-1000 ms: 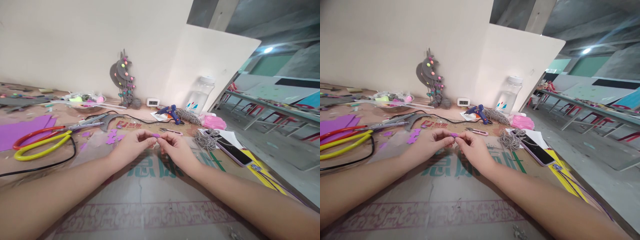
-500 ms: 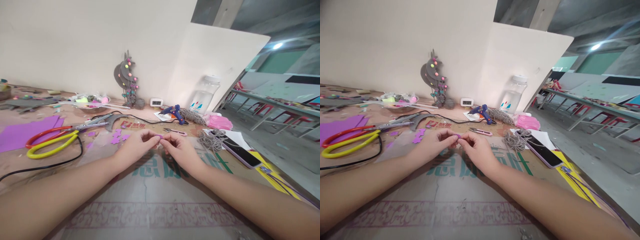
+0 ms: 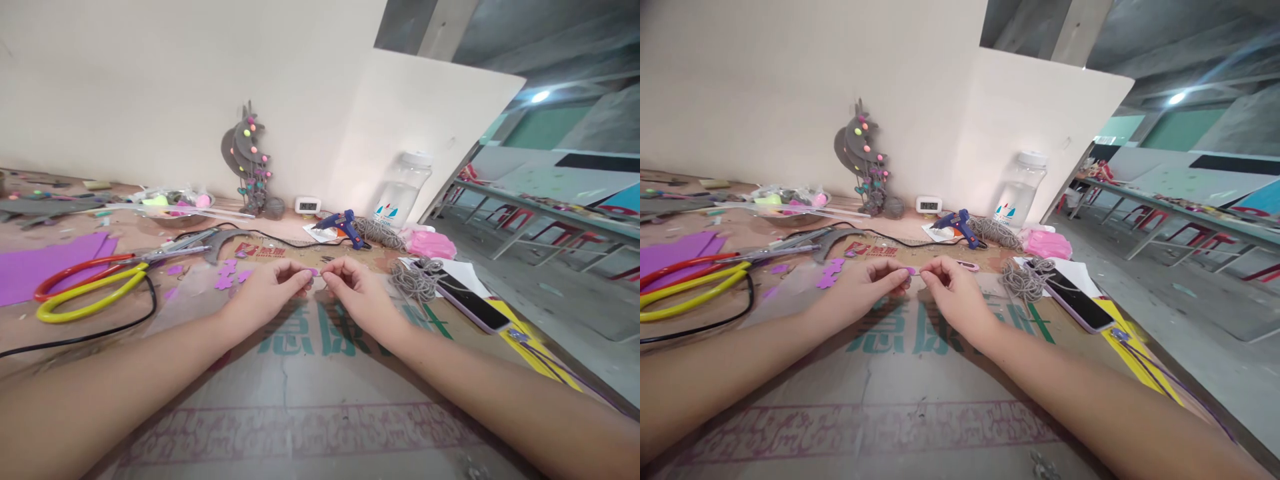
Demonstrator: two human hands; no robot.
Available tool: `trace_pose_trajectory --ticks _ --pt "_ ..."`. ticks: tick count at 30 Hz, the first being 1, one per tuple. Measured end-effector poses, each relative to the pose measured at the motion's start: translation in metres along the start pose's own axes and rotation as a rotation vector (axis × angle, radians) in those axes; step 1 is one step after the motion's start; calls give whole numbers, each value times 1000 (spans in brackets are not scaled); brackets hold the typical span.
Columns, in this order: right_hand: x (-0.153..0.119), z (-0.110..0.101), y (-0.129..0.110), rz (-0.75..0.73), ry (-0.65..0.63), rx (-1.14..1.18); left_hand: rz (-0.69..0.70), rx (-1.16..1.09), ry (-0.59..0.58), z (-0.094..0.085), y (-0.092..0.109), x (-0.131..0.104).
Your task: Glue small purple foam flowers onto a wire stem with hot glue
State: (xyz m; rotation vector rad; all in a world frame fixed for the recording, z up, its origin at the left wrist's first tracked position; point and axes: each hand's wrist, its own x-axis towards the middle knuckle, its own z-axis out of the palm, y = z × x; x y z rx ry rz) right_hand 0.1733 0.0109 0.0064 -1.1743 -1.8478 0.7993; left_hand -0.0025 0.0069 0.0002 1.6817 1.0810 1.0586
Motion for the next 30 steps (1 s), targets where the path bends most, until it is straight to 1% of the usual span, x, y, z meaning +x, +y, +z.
trace_pose_trajectory --ticks 6,12,17,19,22,24,26,28,30 --pt "-2 0 -4 -24 67 23 -12 46 4 1 1 -1" --pt "-4 -1 -6 -54 102 67 -19 68 -21 1 2 0" --pt "-6 -1 -7 -120 136 58 -21 46 -61 3 3 -1" --pt "-5 -1 -5 -138 139 36 -22 29 -85 3 3 -2" --pt "-3 0 0 -118 104 58 -36 -11 -104 3 3 -2" --pt "-1 -1 3 -107 101 123 -36 -18 -90 3 3 -2" --pt "0 -2 5 -115 126 142 -31 -28 -58 2 2 0" --pt "1 -3 3 -131 130 59 -53 -74 -23 2 1 2" --pt "0 -3 -1 -147 91 -61 -92 -139 -2 1 0 4"
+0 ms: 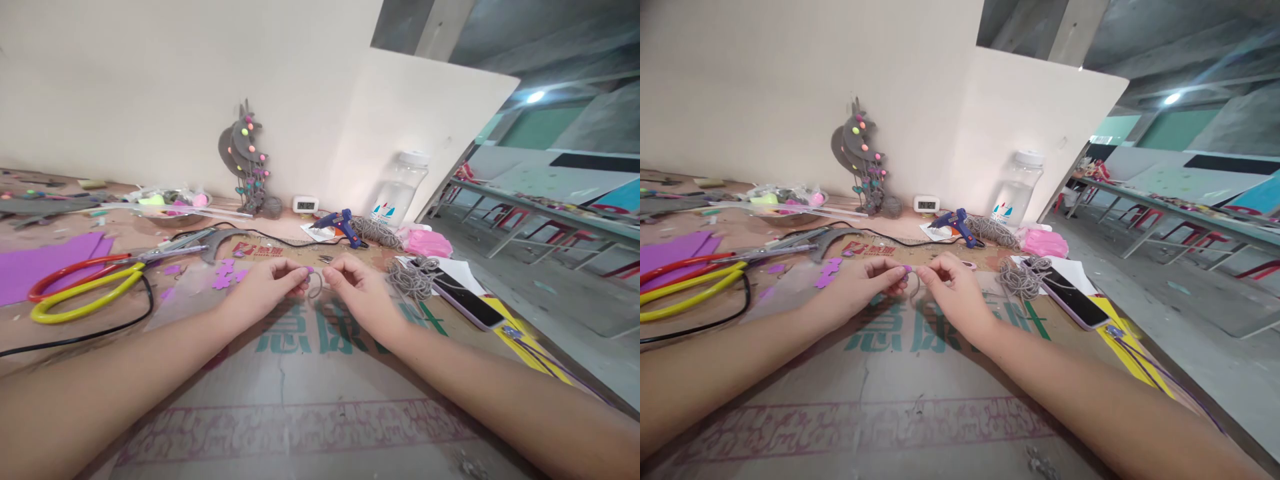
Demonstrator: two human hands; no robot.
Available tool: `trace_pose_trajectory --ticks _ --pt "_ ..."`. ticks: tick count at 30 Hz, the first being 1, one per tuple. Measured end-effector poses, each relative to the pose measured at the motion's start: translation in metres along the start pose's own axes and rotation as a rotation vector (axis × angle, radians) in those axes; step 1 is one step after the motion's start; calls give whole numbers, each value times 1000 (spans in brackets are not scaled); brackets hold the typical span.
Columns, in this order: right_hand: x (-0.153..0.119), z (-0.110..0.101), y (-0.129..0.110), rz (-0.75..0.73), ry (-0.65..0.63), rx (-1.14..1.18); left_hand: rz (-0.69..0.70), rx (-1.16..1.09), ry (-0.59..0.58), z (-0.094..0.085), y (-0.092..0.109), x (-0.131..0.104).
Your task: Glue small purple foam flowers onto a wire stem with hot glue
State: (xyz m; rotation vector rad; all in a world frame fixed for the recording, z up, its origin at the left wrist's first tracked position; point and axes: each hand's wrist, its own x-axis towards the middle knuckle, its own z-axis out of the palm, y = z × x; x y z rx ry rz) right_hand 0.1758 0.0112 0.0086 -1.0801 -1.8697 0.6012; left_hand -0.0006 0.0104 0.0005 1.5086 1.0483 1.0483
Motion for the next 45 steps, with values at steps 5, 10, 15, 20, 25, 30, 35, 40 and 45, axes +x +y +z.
trace_pose_trajectory --ticks 5,10,15,20,25,30,35,40,45 --pt "-1 4 -5 32 -100 -82 -11 -62 -17 -2 -3 1" --pt "-2 7 -3 45 -110 -97 26 -21 -40 -2 -2 -1" --pt "-1 7 -4 36 -109 -62 40 11 -53 -1 -5 0" --pt "-1 7 -4 100 -96 57 65 42 -72 -2 -6 0" --pt "0 6 -3 136 -128 110 126 117 -15 -2 -1 -2" --pt "-1 5 -2 159 -116 152 116 209 -4 0 0 -3" --pt "-1 4 -2 165 -95 186 76 217 -39 0 -3 -3" --pt "0 3 -3 150 -103 168 89 207 -43 -1 -4 -3" --pt "0 3 -5 153 -86 139 60 145 -21 1 -5 -3"
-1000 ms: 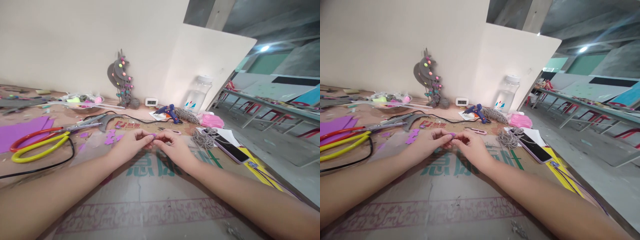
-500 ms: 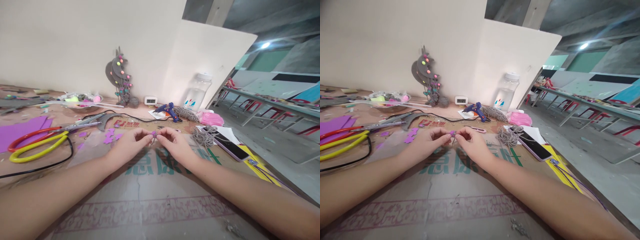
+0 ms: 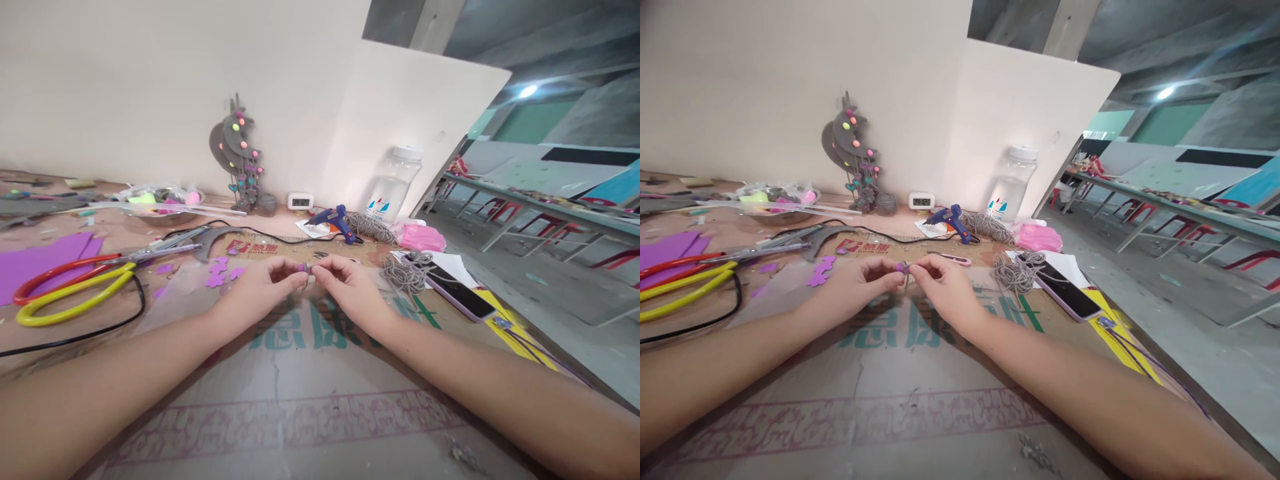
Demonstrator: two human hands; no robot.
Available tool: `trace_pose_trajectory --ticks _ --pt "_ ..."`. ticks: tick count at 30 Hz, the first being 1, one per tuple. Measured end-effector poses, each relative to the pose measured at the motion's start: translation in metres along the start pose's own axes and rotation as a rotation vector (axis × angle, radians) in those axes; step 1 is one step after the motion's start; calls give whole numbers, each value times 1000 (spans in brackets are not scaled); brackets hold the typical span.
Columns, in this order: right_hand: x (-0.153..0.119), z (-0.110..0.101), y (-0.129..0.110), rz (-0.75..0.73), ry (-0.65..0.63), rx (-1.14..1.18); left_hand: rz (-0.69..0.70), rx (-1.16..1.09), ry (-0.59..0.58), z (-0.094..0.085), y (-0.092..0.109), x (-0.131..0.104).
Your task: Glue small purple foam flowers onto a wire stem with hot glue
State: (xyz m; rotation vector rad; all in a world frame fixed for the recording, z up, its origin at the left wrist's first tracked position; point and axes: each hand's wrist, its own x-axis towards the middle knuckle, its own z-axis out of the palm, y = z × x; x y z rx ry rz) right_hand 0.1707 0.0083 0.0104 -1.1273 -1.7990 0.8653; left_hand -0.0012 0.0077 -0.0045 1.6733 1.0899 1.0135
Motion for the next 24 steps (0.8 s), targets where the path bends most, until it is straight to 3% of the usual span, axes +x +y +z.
trace_pose_trajectory --ticks 11,24 --pt "-3 1 -1 -86 -5 -122 40 47 39 -1 1 0" --pt "-3 -1 6 -40 -90 59 88 -35 19 -1 3 -1"
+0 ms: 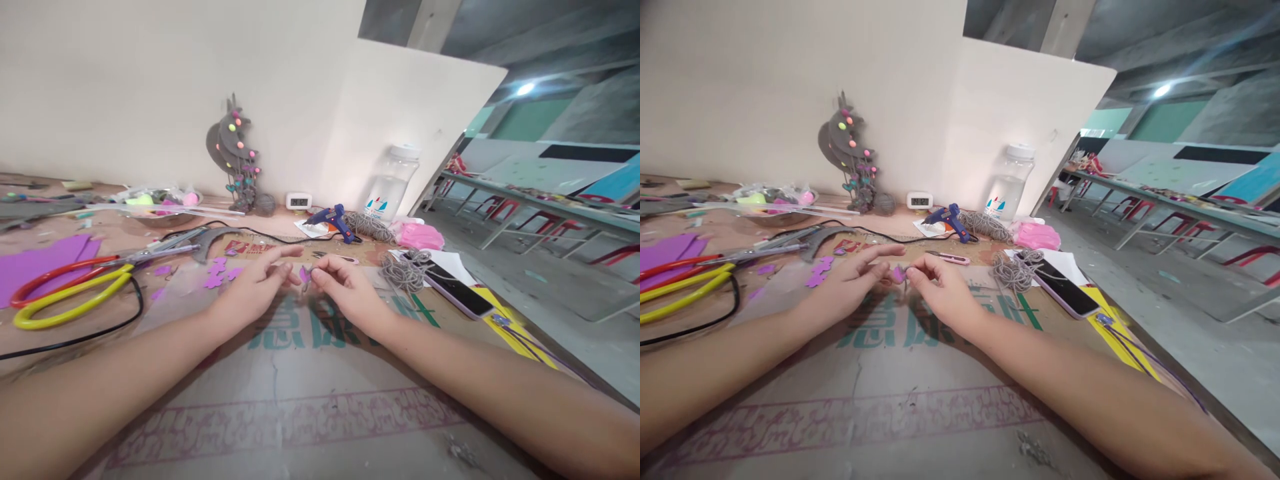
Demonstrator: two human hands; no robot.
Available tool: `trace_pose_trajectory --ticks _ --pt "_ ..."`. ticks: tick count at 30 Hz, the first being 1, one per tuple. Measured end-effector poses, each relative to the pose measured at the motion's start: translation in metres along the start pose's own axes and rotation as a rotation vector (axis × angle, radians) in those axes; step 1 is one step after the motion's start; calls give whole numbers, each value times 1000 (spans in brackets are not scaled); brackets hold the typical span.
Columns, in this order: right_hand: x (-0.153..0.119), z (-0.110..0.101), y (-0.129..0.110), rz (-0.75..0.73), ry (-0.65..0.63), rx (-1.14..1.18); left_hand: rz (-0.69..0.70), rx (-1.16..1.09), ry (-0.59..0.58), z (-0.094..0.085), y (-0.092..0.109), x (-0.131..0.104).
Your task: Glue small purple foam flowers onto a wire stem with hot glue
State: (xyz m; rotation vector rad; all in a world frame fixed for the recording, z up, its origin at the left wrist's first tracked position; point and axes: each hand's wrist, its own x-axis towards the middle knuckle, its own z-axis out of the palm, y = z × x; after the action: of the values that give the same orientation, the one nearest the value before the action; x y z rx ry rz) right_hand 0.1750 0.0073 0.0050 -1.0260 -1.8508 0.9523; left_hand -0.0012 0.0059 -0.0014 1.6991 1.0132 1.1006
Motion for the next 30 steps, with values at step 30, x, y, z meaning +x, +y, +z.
trace_pose_trajectory --ticks 30 --pt "1 1 -4 21 -2 -85 -49 276 -38 2 7 -4"
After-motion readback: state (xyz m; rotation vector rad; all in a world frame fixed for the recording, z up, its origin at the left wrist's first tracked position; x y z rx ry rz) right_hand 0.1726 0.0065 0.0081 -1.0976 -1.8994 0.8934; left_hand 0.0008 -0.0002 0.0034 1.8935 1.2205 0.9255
